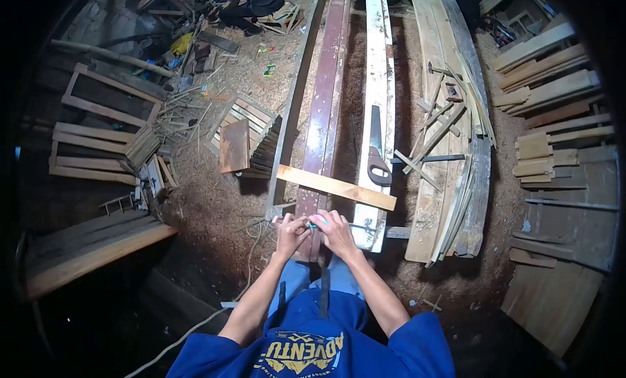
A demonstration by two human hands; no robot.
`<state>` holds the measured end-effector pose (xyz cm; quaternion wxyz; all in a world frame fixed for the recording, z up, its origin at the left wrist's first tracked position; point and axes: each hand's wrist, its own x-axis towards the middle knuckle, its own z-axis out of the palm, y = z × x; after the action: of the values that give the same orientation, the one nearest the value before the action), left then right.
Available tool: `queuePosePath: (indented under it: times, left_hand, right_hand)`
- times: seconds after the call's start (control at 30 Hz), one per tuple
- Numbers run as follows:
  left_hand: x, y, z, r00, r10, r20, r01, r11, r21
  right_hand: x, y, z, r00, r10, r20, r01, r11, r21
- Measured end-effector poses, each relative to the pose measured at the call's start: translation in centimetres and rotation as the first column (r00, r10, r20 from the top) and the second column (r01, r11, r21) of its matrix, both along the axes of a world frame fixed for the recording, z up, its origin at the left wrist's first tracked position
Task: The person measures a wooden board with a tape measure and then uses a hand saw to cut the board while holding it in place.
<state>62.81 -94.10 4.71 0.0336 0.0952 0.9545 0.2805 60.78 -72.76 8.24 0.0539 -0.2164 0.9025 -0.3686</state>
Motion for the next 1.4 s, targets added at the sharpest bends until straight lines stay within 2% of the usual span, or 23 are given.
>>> queuePosePath:
  times: [0.1, 0.2, 0.27, 0.33, 0.4, 0.57, 0.6, 0.67, 0.8, 0.83, 0.93, 1.2, 1.3, 1.4]
  left_hand:
    - [-2.6, -2.5, -2.1, 0.992, -0.125, -0.028, 0.126, 0.990, 0.062]
    - [-6.4, -5.5, -5.2, 0.970, -0.238, -0.042, 0.242, 0.958, 0.156]
    - [-9.3, -7.8, -7.4, 0.933, -0.325, -0.157, 0.347, 0.926, 0.145]
    - [-11.9, -10.1, -9.8, 0.954, -0.297, -0.024, 0.297, 0.941, 0.162]
    - [-14.6, -13.0, -12.3, 0.950, -0.293, -0.112, 0.307, 0.941, 0.142]
    - [-20.1, -18.5, -15.3, 0.943, -0.292, -0.158, 0.315, 0.937, 0.150]
    - [-20.6, -19.3, -16.6, 0.953, -0.276, -0.123, 0.298, 0.929, 0.218]
    - [-21.4, -20.2, -17.0, 0.941, -0.309, -0.137, 0.328, 0.931, 0.158]
    - [-21.6, -20.9, -18.7, 0.948, -0.300, -0.109, 0.316, 0.930, 0.190]
    - [-21.8, -21.1, -18.7, 0.951, -0.283, -0.124, 0.303, 0.932, 0.199]
    - [-21.7, -21.5, -19.6, 0.951, -0.271, -0.148, 0.295, 0.938, 0.180]
    - [-21.9, -20.5, -18.5, 0.943, -0.330, -0.038, 0.331, 0.924, 0.193]
    - [-20.9, -19.9, -17.7, 0.955, -0.295, -0.023, 0.295, 0.943, 0.153]
    - [-19.5, -17.9, -16.6, 0.951, -0.307, -0.041, 0.309, 0.950, 0.040]
  right_hand:
    - [-0.8, -2.0, -0.1, 0.995, -0.100, 0.023, 0.100, 0.995, 0.024]
    - [-1.5, -4.9, -2.6, 0.980, -0.200, 0.016, 0.197, 0.974, 0.113]
    - [-2.4, -7.6, -5.0, 0.953, -0.297, 0.059, 0.293, 0.954, 0.062]
    - [-4.7, -10.2, -8.1, 0.947, -0.320, 0.004, 0.319, 0.946, 0.063]
    - [-7.5, -12.6, -10.9, 0.947, -0.318, -0.039, 0.319, 0.947, 0.037]
    - [-13.3, -17.9, -12.9, 0.964, -0.265, -0.015, 0.265, 0.963, 0.053]
    - [-13.7, -18.1, -13.7, 0.967, -0.255, -0.006, 0.255, 0.965, 0.065]
    - [-14.5, -19.2, -15.2, 0.976, -0.214, -0.047, 0.218, 0.968, 0.124]
    - [-14.2, -19.5, -15.9, 0.970, -0.238, -0.053, 0.243, 0.958, 0.151]
    - [-14.3, -19.4, -15.1, 0.966, -0.260, -0.005, 0.257, 0.954, 0.151]
    - [-13.9, -18.7, -15.8, 0.950, -0.311, -0.005, 0.310, 0.946, 0.092]
    - [-13.9, -18.8, -15.8, 0.934, -0.356, -0.010, 0.356, 0.931, 0.087]
    - [-14.1, -18.7, -15.9, 0.934, -0.359, 0.001, 0.357, 0.930, 0.082]
    - [-14.5, -18.5, -16.3, 0.937, -0.349, -0.002, 0.348, 0.934, 0.088]
